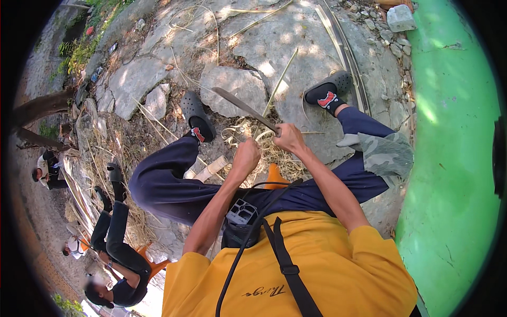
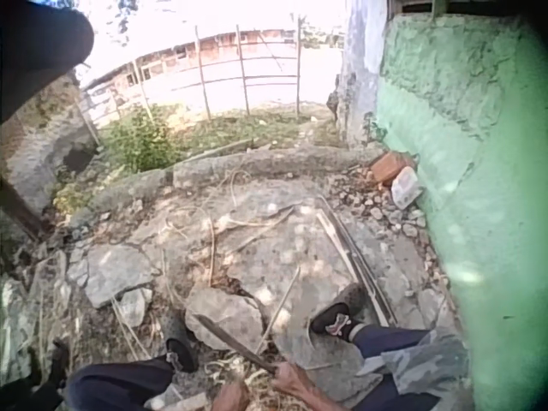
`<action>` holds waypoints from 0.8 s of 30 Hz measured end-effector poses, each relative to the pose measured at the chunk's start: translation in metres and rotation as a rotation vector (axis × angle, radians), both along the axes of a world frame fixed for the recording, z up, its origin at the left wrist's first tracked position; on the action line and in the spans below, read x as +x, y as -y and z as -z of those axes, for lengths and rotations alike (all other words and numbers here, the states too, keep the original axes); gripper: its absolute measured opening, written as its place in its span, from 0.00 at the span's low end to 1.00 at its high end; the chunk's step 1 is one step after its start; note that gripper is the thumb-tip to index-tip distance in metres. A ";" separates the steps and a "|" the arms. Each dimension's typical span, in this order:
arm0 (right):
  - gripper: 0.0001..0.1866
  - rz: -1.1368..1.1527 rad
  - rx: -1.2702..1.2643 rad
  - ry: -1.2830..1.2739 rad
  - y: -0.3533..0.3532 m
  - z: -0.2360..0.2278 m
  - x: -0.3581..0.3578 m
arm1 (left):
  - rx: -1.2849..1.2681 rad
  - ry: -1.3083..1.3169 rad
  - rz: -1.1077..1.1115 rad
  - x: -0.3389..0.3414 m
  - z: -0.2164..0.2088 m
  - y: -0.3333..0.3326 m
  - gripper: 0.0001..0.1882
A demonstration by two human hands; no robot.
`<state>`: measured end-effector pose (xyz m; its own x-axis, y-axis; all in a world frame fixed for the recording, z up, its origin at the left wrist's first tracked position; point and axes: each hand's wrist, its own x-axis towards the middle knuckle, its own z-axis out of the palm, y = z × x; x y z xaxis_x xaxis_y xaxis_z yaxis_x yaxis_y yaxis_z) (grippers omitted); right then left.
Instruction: The person shaves thin bamboo strips using a blade, then trims a long bamboo slat with the blade against their knee, and removes excess shavings from the slat by hand.
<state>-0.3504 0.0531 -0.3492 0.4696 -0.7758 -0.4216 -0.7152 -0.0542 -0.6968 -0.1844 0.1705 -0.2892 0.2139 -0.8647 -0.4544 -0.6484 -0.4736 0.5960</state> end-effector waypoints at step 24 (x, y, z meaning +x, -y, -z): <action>0.16 -0.115 -0.059 0.066 -0.016 -0.013 -0.004 | 0.097 -0.019 -0.016 0.006 -0.023 -0.004 0.16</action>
